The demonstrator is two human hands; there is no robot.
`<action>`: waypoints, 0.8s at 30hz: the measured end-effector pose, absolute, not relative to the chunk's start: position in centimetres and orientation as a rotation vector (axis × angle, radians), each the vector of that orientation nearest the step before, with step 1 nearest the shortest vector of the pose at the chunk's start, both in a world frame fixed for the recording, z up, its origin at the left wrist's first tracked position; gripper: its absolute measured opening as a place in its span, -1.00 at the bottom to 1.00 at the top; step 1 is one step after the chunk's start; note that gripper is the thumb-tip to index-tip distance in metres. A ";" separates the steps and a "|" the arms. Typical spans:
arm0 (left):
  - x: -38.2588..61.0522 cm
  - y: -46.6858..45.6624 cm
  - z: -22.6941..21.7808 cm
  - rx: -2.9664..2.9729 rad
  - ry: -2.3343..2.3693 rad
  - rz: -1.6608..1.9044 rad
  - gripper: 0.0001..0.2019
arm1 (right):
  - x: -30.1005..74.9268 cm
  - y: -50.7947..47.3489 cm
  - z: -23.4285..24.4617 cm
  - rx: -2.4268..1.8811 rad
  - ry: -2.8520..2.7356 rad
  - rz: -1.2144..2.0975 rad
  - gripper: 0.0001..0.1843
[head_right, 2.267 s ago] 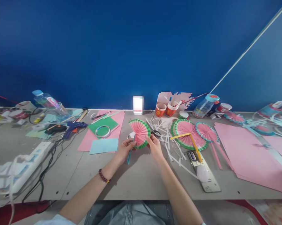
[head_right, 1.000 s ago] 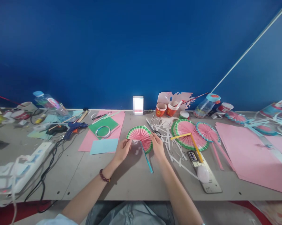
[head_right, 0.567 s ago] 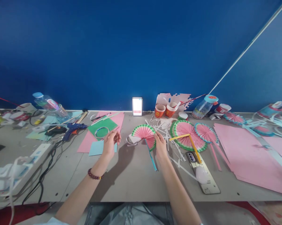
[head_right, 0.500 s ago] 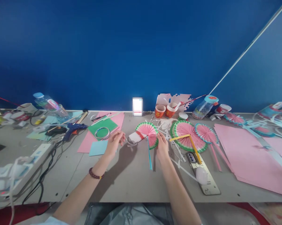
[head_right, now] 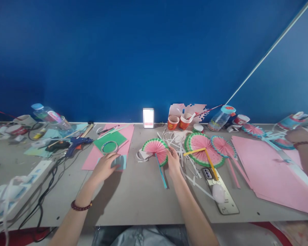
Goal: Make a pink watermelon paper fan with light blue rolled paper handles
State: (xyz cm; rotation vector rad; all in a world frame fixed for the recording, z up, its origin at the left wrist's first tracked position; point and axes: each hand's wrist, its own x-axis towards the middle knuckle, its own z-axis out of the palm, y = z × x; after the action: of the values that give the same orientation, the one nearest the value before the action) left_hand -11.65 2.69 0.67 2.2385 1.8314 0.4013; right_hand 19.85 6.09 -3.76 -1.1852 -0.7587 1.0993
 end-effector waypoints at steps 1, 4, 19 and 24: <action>-11.8 2.6 0.6 2.226 1.848 0.363 -0.66 | 19.7 6.0 -3.7 -1.194 -0.766 1.092 -0.60; -11.8 2.8 0.8 2.197 1.867 0.296 -0.63 | 19.3 5.8 -3.3 -1.203 -0.763 1.111 -0.57; -7.4 4.4 4.4 1.773 1.488 0.760 -0.82 | 19.0 5.6 -2.5 -1.328 -1.051 0.848 -0.56; -3.8 4.5 4.4 1.463 1.350 1.098 -0.72 | 18.4 4.6 -0.6 -1.190 -1.130 0.872 -0.63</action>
State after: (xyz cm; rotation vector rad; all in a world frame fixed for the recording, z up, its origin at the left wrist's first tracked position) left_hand -3.75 4.48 4.35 1.4631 1.3501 1.0979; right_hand 18.44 4.57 -0.64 -1.1902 -1.1304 0.8716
